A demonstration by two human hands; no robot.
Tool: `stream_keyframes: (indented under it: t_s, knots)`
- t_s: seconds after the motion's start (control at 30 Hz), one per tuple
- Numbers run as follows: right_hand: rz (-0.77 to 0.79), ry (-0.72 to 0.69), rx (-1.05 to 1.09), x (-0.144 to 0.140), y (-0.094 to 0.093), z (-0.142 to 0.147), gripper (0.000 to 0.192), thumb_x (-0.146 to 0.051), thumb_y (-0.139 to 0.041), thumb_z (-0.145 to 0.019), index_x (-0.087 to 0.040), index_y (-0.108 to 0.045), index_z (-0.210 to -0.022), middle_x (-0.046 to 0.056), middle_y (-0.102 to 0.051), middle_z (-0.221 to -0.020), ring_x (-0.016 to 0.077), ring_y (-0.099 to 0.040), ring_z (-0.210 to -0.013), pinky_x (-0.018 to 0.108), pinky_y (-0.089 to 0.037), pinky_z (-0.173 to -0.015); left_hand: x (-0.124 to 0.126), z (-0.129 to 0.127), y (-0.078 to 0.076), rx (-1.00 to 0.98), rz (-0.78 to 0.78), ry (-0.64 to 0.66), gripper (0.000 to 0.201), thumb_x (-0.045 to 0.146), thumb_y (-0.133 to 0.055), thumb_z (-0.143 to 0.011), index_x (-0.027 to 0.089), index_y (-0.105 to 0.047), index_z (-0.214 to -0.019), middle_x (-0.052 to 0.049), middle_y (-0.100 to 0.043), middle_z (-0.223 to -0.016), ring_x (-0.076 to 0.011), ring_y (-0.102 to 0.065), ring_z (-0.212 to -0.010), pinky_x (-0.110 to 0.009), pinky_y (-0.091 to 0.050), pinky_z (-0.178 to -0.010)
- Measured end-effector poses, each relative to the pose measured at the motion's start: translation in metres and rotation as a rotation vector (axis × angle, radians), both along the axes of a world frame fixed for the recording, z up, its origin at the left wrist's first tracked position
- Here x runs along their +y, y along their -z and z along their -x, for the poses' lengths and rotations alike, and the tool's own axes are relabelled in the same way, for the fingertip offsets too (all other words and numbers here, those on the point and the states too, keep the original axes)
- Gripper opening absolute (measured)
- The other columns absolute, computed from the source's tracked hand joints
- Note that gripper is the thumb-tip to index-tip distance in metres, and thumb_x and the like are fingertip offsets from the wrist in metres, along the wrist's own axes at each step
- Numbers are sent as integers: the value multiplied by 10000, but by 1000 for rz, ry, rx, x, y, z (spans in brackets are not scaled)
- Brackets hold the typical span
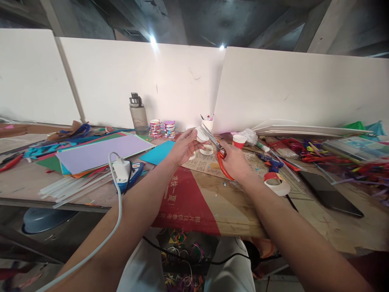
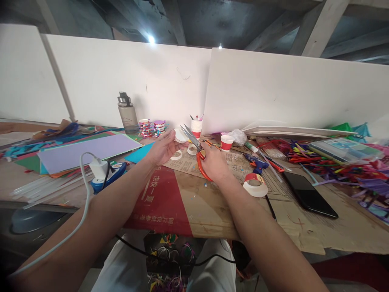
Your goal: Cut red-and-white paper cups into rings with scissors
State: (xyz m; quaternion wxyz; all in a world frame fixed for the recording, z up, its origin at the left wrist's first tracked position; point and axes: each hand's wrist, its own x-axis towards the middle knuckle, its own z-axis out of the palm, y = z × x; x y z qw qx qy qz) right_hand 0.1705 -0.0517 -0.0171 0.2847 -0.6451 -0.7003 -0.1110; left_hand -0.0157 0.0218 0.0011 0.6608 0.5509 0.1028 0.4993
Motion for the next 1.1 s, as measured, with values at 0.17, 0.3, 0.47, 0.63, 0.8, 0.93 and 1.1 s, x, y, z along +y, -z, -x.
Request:
stream_keyframes:
  t_s: [0.17,0.3,0.47,0.63,0.8,0.93,1.1]
  knots:
    - [-21,-13,-11,1,1,-2,408,-281,-493,-947,-172,-601,-1325,153,-699,-1064,285,-631,-936,348,-438,-794,-2,0,1,53,-16,68,485,522,-864,-691,149,-678,-939,-83,-749,-914,-216,-740,-841,-251,-494,-610]
    - [-4,3,-18,0,1,-1,391,-268,-485,-946,-169,-609,-1302,150,-704,-1040,283,-627,-910,346,-434,-780,-1,1,1,57,-14,56,460,538,-838,-720,144,-682,-900,-103,-747,-930,-230,-735,-891,-246,-479,-598]
    - [7,11,-31,0,0,0,386,-256,-477,-949,-168,-616,-1298,158,-723,-1067,288,-641,-926,346,-425,-773,1,1,0,56,15,53,452,557,-791,-768,133,-684,-880,-122,-748,-910,-241,-730,-895,-256,-470,-587]
    - [25,32,-44,-3,-3,3,375,-270,-486,-963,-167,-626,-1294,154,-743,-1064,290,-658,-917,341,-416,-748,3,1,-2,70,43,14,491,611,-711,-819,126,-674,-885,-109,-748,-858,-188,-717,-786,-230,-438,-539]
    - [41,52,-56,-5,-3,5,378,-271,-491,-959,-192,-640,-1297,131,-760,-1027,283,-670,-868,329,-390,-687,6,2,-1,66,69,-11,544,662,-665,-824,126,-679,-917,-114,-760,-875,-165,-704,-709,-228,-432,-516]
    - [52,59,-55,-4,-2,5,379,-288,-490,-960,-197,-651,-1290,127,-764,-986,284,-668,-840,329,-379,-672,6,1,-1,61,98,-27,565,664,-647,-837,126,-690,-1008,-141,-770,-947,-227,-743,-864,-251,-492,-583]
    - [47,42,-43,-4,-1,4,394,-302,-500,-957,-211,-634,-1315,129,-746,-1050,288,-659,-884,329,-388,-688,4,-1,-1,14,95,-41,511,617,-683,-839,134,-674,-1002,-121,-772,-934,-227,-756,-864,-228,-471,-555]
